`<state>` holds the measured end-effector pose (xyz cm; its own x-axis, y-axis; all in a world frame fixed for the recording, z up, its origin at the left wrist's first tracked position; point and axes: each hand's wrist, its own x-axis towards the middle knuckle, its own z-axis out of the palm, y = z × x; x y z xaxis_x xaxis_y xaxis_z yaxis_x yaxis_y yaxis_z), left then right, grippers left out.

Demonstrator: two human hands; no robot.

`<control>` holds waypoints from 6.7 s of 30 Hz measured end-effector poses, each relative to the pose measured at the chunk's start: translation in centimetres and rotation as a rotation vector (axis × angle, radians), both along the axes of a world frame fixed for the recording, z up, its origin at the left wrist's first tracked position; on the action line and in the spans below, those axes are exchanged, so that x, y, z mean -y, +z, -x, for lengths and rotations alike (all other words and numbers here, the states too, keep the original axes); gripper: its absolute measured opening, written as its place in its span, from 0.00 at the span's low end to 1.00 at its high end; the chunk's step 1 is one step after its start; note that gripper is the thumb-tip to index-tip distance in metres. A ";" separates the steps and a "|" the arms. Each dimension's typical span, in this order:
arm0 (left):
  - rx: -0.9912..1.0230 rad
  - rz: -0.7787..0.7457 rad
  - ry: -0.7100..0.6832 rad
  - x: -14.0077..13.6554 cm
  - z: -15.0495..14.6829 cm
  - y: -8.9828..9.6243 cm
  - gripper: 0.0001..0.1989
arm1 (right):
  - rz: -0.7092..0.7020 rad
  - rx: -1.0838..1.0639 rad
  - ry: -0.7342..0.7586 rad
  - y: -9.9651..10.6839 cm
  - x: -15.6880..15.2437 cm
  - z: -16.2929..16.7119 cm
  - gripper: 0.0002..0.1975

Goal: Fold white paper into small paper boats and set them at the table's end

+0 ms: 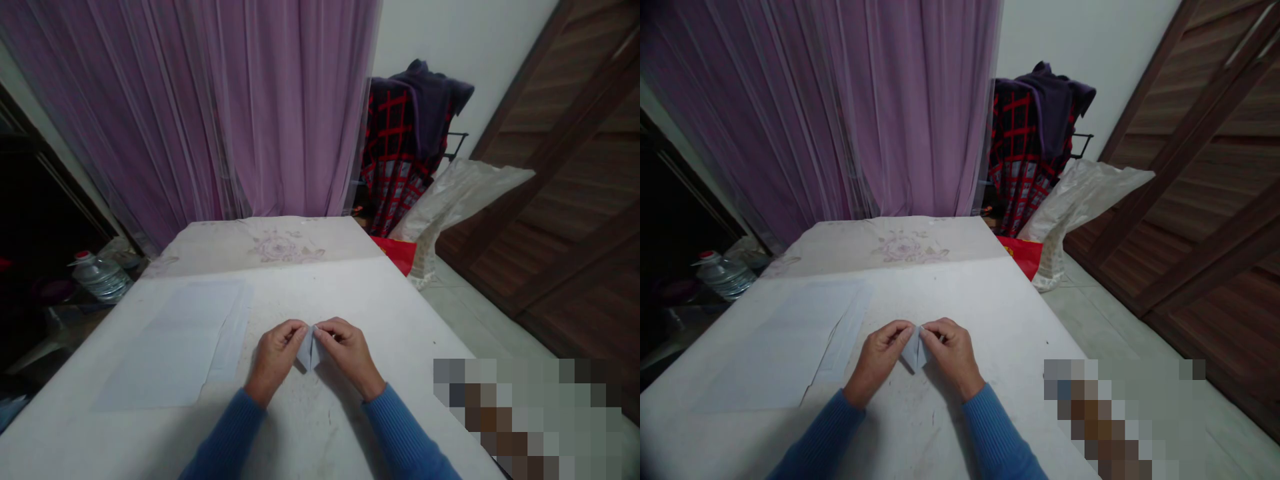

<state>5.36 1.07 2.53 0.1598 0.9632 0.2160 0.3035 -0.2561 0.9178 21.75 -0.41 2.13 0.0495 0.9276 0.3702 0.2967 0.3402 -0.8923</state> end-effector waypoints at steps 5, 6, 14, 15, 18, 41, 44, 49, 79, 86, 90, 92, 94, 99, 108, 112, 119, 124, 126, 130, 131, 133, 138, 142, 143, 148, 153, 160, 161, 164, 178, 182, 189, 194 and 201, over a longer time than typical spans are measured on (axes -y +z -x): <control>0.036 0.054 0.007 -0.1 0.3 -0.9 0.14 | 0.052 -0.065 -0.005 -0.5 0.0 0.0 0.11; 0.042 0.055 0.007 -0.1 0.3 -1.0 0.14 | 0.057 -0.069 -0.006 -0.5 -0.1 0.0 0.11; 0.157 0.009 0.168 0.2 0.9 -0.5 0.15 | 0.057 -0.136 -0.044 -0.7 0.0 -0.2 0.13; 0.166 0.001 0.198 0.2 1.0 -0.5 0.15 | 0.054 -0.144 -0.049 -0.8 0.1 -0.3 0.13; 0.199 -0.005 0.270 0.2 1.4 -0.9 0.16 | 0.046 -0.152 -0.059 -1.0 0.4 -0.6 0.13; 0.304 0.078 0.468 0.0 2.2 -4.1 0.24 | 0.092 -0.043 -0.317 -3.6 1.5 -0.2 0.14; 0.345 0.127 0.460 0.1 2.1 -4.0 0.24 | 0.078 -0.049 -0.317 -3.4 1.5 0.1 0.14; 0.405 0.180 0.508 0.2 1.6 -3.7 0.24 | 0.094 -0.105 -0.359 -3.8 1.3 0.5 0.16; -1.318 -0.750 -0.449 -0.6 4.1 -2.9 0.20 | 0.266 0.965 -0.501 -4.1 0.1 -0.9 0.06; -1.291 -0.651 -0.508 -0.5 4.5 -2.3 0.23 | 0.293 0.952 -0.482 -3.7 0.2 -1.0 0.06; -1.243 -0.584 -0.518 -0.3 4.9 -1.9 0.25 | 0.282 0.937 -0.478 -3.6 0.2 -1.0 0.07; -1.237 -0.560 -0.517 -0.2 5.0 -1.8 0.26 | 0.289 0.925 -0.476 -3.6 0.1 -1.0 0.07; -1.217 -0.545 -0.508 -0.1 5.1 -1.8 0.26 | 0.293 0.882 -0.479 -3.8 0.2 -1.1 0.07; -1.157 -0.574 -0.486 -0.1 5.4 -2.2 0.26 | 0.016 0.739 -0.371 -4.1 1.3 -1.4 0.11; -1.114 -0.433 -0.269 1.1 3.7 -1.7 0.06 | -0.234 0.862 -0.041 -4.4 2.1 -0.9 0.08; -1.222 -0.468 -0.296 0.8 2.5 -1.2 0.05 | -0.232 0.943 -0.091 -4.8 1.7 -0.9 0.08; -1.281 -0.494 -0.420 -0.8 2.4 -0.5 0.07 | -0.189 1.110 0.060 -3.9 0.4 -1.7 0.08; -1.299 -0.471 -0.448 -1.5 2.3 0.3 0.09 | -0.213 1.131 0.140 -3.1 -0.2 -2.3 0.08; -1.326 -0.456 -0.474 -1.7 2.2 0.7 0.10 | -0.209 1.109 0.133 -3.0 -0.2 -2.3 0.08; -1.315 -0.403 -0.502 -2.2 2.3 1.4 0.09 | -0.196 1.095 0.121 -2.9 -0.4 -2.2 0.09; -1.311 -0.389 -0.505 -2.3 2.3 1.4 0.09 | -0.203 1.102 0.128 -2.8 -0.4 -2.1 0.09; -1.317 -0.371 -0.512 -2.4 2.3 1.4 0.09 | -0.233 1.128 0.151 -2.7 -0.7 -2.1 0.08; -1.311 -0.391 -0.485 -2.3 2.2 1.2 0.10 | -0.257 1.206 0.181 -2.3 -1.3 -2.0 0.09; -1.355 -0.404 -0.499 -2.1 2.0 1.2 0.10 | -0.173 1.190 0.155 -2.0 -1.3 -1.8 0.11; -1.362 -0.414 -0.509 -2.1 2.0 1.2 0.10 | -0.168 1.180 0.169 -1.9 -1.2 -1.8 0.11; -1.403 -0.435 -0.541 -1.7 1.5 1.5 0.08 | -0.183 1.217 0.272 -1.4 -1.0 -1.9 0.09; -1.440 -0.418 -0.532 -1.5 0.9 1.5 0.08 | -0.196 1.284 0.309 -1.2 -1.3 -1.8 0.10; -1.368 -0.359 -0.505 -2.1 1.0 1.6 0.07 | -0.145 1.260 0.291 -1.2 -1.4 -1.5 0.11; -1.359 -0.356 -0.511 -2.4 1.2 1.6 0.07 | -0.131 1.259 0.289 -1.1 -1.4 -1.5 0.11; -1.343 -0.361 -0.536 -3.3 1.4 1.7 0.07 | -0.103 1.260 0.287 -0.7 -1.7 -1.4 0.12; -1.381 -0.382 -0.485 -2.4 0.7 1.9 0.10 | -0.178 1.331 0.323 -0.9 -2.1 0.0 0.11; -1.436 -0.372 -0.396 -1.0 0.2 0.8 0.13 | -0.221 1.297 0.292 -1.6 -1.3 -0.6 0.13; -1.271 -0.603 -0.340 0.1 3.5 -4.0 0.21 | -0.292 1.207 0.280 -3.5 0.6 -2.8 0.21; -1.212 -0.645 -0.367 0.0 5.6 -5.1 0.23 | -0.245 1.189 0.294 -3.5 1.0 -3.5 0.22; -1.210 -0.599 -0.441 0.0 6.9 -4.9 0.27 | -0.195 1.152 0.238 -2.6 2.1 -1.2 0.26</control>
<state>-1.56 1.10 -2.40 0.7958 0.5999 0.0824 0.6055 -0.7859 -0.1257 22.90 -2.51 -0.45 -0.5698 0.7919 0.2197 0.8005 0.5953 -0.0693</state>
